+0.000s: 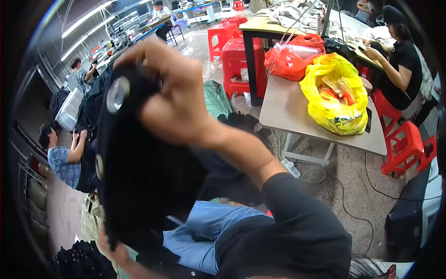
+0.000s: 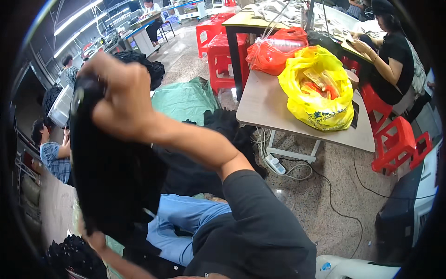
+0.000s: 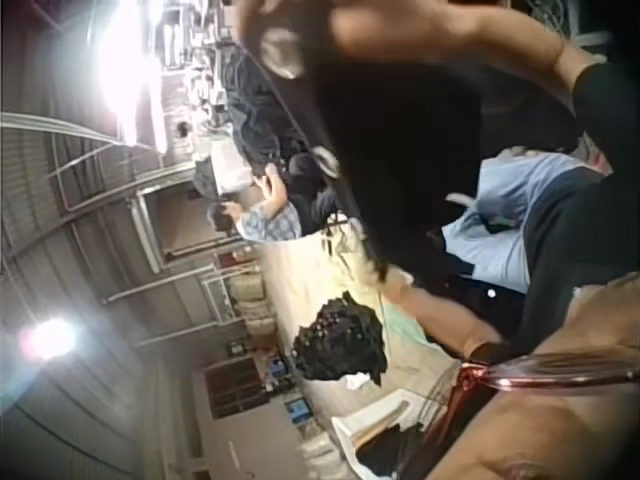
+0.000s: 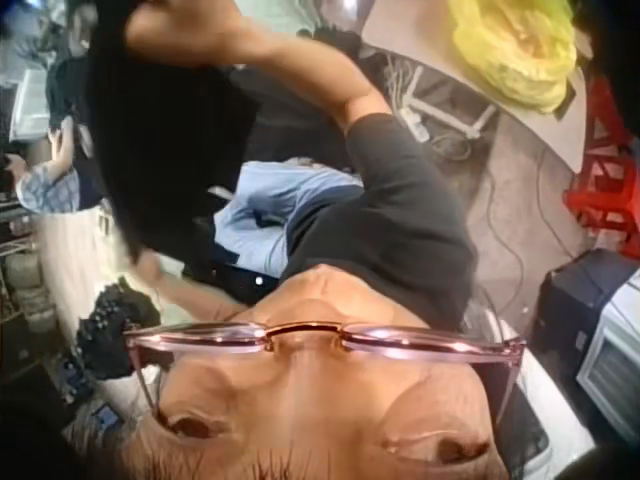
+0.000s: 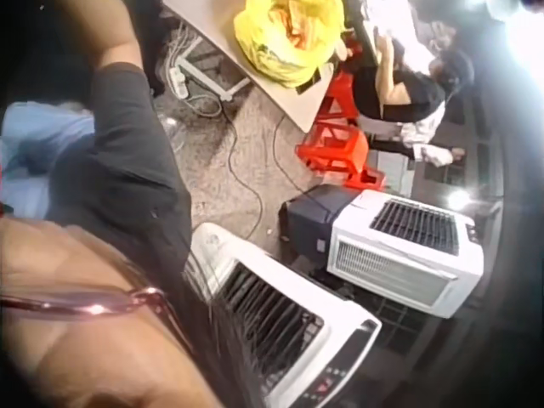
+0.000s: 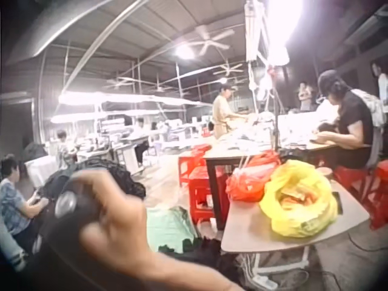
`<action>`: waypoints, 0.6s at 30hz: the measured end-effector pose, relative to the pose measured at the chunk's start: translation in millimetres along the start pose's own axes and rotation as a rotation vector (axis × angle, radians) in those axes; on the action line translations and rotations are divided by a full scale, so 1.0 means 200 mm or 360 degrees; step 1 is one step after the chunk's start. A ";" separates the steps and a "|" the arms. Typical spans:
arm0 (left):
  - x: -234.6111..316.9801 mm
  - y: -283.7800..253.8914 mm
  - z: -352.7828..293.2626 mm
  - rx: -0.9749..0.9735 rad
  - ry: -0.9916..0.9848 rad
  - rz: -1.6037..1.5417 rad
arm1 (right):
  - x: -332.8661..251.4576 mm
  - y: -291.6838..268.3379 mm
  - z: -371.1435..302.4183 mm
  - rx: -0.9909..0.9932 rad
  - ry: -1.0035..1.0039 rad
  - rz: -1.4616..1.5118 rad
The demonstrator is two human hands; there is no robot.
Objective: The person trims loose threads from grommets on black garments using thread snips. They shake out and place each finished garment onto a pile before picking up another garment to trim.
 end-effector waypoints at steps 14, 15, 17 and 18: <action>-0.30 -0.46 0.33 -0.1030 -0.0450 0.0064 | -0.52 0.13 -0.53 -0.1609 0.0330 0.0775; -0.54 -0.45 0.05 -0.0906 -0.0381 -0.0111 | -0.56 0.14 -0.70 -0.2092 0.0446 0.0758; -0.59 -0.39 -0.43 -0.0924 -0.0266 0.0325 | -0.62 0.16 -1.10 -0.2450 0.0790 0.0702; -0.72 -0.47 -0.71 -0.0917 -0.0629 0.0195 | -0.66 0.18 -1.33 -0.2503 0.0895 0.0737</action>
Point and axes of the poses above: each hand's wrist, its own z-axis towards the middle knuckle, its own y-axis out of the palm, x = y × z, the point moved 1 cm from there along z, towards the middle knuckle, and after that the axes turned 7 degrees about x, right-handed, at the moved point
